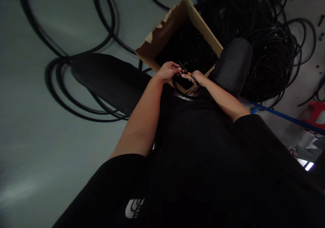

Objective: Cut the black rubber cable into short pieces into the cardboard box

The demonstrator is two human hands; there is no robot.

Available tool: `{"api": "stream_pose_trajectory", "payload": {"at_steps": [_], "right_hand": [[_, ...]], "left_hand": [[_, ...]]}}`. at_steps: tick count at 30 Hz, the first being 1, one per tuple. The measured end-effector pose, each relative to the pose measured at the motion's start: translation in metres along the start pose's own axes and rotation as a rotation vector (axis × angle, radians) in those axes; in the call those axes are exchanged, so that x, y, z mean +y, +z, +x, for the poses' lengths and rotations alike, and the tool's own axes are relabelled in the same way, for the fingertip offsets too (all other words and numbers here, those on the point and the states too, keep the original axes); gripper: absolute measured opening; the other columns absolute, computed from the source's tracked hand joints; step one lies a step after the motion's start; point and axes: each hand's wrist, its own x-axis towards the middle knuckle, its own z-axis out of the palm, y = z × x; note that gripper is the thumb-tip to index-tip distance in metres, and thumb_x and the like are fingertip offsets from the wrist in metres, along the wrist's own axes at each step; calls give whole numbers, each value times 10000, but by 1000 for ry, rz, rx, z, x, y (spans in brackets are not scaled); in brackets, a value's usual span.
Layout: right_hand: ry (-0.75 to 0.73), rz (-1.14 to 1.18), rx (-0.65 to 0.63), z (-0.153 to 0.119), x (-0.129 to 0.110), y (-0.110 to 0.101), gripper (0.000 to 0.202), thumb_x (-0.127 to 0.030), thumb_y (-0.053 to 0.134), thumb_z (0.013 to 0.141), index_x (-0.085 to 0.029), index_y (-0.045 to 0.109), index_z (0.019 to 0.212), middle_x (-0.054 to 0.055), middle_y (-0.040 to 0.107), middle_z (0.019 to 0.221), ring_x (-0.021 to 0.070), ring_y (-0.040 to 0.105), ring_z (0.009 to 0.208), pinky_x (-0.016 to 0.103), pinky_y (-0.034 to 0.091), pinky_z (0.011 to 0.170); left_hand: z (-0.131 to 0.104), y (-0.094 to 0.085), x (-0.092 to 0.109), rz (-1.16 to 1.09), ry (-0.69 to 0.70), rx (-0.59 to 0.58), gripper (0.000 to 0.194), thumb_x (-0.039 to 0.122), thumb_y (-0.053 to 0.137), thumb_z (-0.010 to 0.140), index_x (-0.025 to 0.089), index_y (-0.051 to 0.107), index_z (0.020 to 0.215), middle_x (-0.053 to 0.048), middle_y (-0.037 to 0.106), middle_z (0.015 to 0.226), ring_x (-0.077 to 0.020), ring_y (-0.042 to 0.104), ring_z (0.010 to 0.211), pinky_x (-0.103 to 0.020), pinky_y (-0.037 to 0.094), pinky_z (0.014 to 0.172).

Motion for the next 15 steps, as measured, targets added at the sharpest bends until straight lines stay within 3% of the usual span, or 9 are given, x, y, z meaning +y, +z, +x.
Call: {"api": "stream_pose_trajectory", "payload": {"at_steps": [3, 10, 15], "right_hand": [[-33, -102, 137, -3, -1, 1, 720, -758, 1191, 907, -264, 667, 920, -74, 487, 555, 134, 460, 483, 242, 425, 391], [-37, -252, 117, -9, 0, 0, 723, -762, 1191, 890, -257, 675, 920, -50, 525, 613, 187, 599, 603, 296, 611, 580], [-19, -253, 144, -1, 5, 0, 669, -702, 1128, 990, -275, 618, 907, -33, 559, 628, 183, 594, 615, 279, 594, 568]], "left_hand": [[0, 2, 0, -10, -30, 11, 205, 109, 897, 858, 233, 736, 889, -35, 741, 777, -197, 657, 752, -349, 667, 827], [0, 3, 1, -39, -66, 47, 279, 88, 906, 838, 249, 686, 899, -56, 742, 809, -229, 670, 814, -403, 666, 913], [0, 1, 2, -93, -52, 97, 363, 144, 950, 906, 266, 624, 1006, -27, 740, 837, -223, 693, 843, -390, 652, 919]]}}
